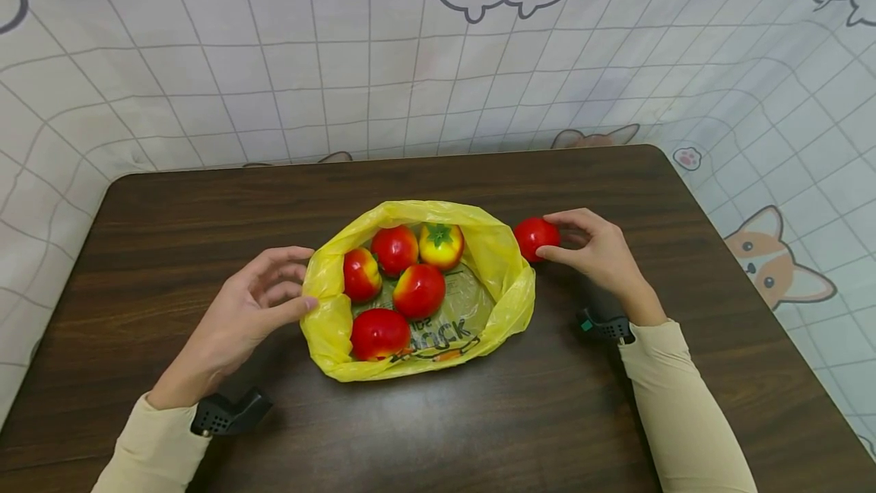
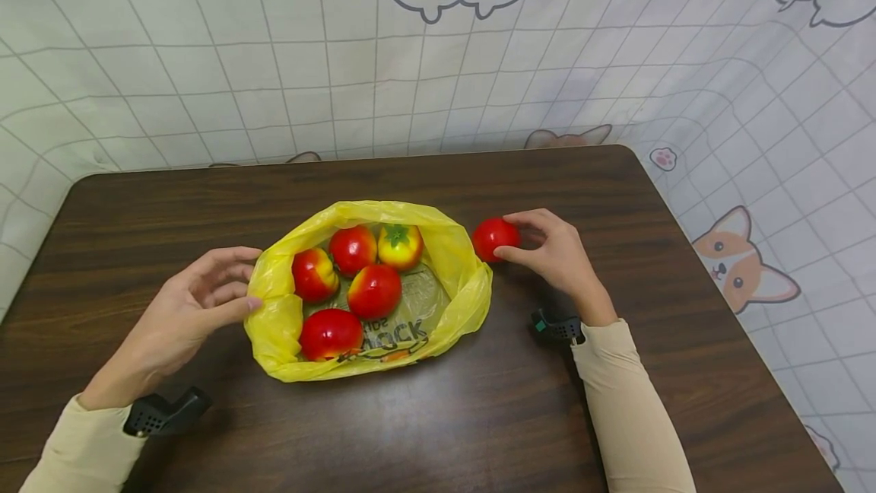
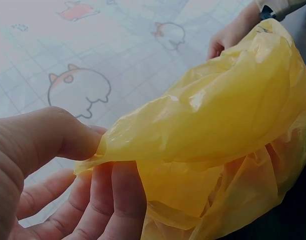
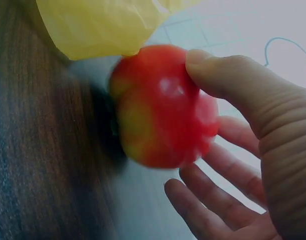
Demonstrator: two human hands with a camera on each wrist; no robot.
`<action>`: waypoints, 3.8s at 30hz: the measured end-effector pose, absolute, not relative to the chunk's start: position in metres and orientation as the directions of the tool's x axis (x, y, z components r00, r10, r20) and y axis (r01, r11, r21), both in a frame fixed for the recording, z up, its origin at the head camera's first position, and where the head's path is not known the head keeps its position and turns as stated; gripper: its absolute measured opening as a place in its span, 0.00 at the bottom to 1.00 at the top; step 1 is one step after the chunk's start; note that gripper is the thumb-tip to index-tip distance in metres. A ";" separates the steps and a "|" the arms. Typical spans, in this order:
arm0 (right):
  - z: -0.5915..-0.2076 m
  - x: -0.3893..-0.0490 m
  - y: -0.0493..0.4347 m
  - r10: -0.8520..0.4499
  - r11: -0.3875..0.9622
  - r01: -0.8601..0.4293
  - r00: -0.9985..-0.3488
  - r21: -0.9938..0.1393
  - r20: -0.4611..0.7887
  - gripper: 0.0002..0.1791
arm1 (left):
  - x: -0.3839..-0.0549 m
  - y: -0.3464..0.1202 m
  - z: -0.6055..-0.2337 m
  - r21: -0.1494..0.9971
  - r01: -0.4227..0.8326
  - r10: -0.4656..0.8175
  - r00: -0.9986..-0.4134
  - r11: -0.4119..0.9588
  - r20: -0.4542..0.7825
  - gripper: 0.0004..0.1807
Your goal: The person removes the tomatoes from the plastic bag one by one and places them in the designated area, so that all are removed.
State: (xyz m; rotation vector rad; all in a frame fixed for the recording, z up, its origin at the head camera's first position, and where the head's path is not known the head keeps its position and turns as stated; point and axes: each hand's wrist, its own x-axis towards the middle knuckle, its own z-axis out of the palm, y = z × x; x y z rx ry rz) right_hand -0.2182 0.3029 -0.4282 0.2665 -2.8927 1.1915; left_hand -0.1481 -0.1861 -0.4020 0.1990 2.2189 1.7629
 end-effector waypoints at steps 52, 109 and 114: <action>-0.348 -0.180 0.242 -0.347 0.461 -0.593 -0.805 -0.660 0.481 0.29 | -0.149 -0.184 -0.404 0.973 -0.094 0.296 -0.942 0.211 -0.156 0.33; -0.411 -0.192 0.145 -0.570 0.529 -0.578 -0.784 -0.622 0.244 0.28 | -0.156 -0.186 -0.403 0.968 -0.102 0.300 -0.939 0.229 -0.170 0.33; -0.412 -0.192 0.144 -0.570 0.550 -0.566 -0.792 -0.614 0.220 0.29 | -0.156 -0.186 -0.405 0.964 -0.111 0.296 -0.938 0.241 -0.182 0.33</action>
